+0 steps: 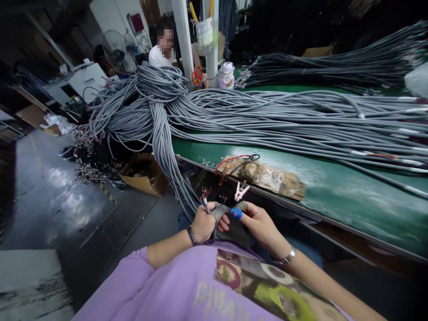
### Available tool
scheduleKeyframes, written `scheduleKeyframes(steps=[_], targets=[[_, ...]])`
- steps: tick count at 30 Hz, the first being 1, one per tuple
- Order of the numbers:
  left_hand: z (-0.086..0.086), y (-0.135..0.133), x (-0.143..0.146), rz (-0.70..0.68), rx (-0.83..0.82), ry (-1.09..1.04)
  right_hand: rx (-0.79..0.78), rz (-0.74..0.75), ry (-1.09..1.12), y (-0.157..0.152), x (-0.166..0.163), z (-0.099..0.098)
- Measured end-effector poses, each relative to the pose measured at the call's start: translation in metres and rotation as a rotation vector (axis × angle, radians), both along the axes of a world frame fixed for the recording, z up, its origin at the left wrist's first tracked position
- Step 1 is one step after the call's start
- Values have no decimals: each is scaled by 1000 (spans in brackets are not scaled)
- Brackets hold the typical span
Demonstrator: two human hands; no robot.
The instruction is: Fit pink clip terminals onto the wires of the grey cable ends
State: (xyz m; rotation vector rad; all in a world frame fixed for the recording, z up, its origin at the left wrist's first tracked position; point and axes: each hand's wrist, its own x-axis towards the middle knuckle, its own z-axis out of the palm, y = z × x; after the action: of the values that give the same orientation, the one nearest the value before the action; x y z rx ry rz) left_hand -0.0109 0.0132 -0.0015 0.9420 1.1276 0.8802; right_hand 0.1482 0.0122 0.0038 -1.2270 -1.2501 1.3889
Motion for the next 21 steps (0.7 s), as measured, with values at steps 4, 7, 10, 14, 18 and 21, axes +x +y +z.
scheduleKeyframes(steps=[4,7,10,14,18,21], targets=[[2,0,-1,-25,31,39,27,34,-6,5,2,3],[1,0,0,-73,42,52,23,59,2,10,2,6],[-1,0,1,-125,48,62,-11,100,6,12,1,7],[-2,1,3,-117,37,62,-29,80,24,10,2,6],[0,0,4,-77,28,22,-38,12,52,6,2,3],[2,0,5,-61,26,-10,-25,-18,52,3,2,2]])
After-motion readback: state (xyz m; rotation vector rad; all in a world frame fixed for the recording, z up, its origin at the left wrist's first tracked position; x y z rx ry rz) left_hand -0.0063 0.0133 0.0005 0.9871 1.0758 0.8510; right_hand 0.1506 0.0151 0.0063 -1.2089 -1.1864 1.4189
